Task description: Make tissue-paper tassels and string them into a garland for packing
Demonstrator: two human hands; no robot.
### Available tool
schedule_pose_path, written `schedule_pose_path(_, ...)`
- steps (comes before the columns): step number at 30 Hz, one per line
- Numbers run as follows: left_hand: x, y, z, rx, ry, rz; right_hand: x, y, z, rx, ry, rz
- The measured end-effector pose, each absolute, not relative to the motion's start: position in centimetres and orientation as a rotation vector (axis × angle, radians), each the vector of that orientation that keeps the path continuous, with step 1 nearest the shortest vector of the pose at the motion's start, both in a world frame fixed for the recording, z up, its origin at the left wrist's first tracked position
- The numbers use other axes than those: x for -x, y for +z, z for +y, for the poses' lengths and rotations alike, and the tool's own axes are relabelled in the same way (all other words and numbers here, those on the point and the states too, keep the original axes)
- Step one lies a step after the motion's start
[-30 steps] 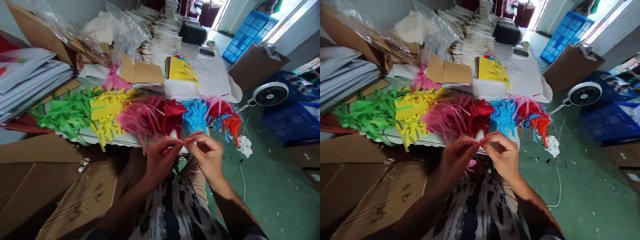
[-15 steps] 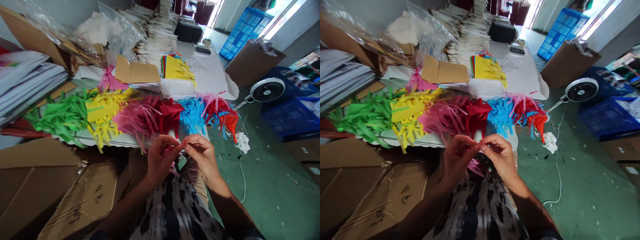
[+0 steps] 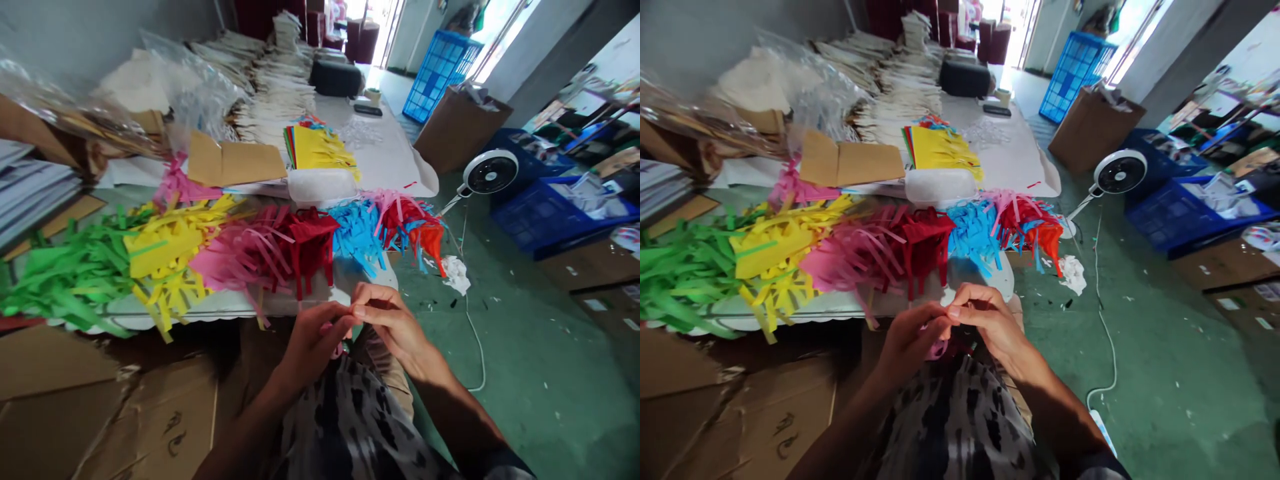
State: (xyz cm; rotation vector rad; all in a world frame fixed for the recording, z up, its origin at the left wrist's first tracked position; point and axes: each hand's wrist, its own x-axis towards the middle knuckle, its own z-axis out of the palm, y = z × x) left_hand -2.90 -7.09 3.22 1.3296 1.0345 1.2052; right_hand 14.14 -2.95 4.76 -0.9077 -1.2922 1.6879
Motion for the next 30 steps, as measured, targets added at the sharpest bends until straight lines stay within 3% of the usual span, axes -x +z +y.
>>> schedule_pose_path(2, 2.7, 3.1, -7.3, -1.326, 1.166, 1.034, -14.5, 4.9, -3.0, 0.884, 1.742, -1.255)
schedule_pose_path(7, 2.4, 2.4, -7.8, -1.171, 1.232, 1.095, -15.0, 5.1, -3.5, 1.023, 1.267, -1.569)
schedule_pose_path(14, 2.2, 2.3, -7.9, -1.201, 1.268, 1.098, -14.4, 5.5, -4.2, 1.041, 1.037, -1.768)
schedule_pose_path(21, 2.5, 2.7, -8.6, -1.293, 1.259, 1.09, -15.1, 6.2, -4.3, 1.036, 0.889, -1.641)
schedule_pose_path(30, 2.5, 2.1, -8.6, -1.292, 1.265, 1.033, -14.7, 4.9, -4.3, 1.013, 0.987, -1.861)
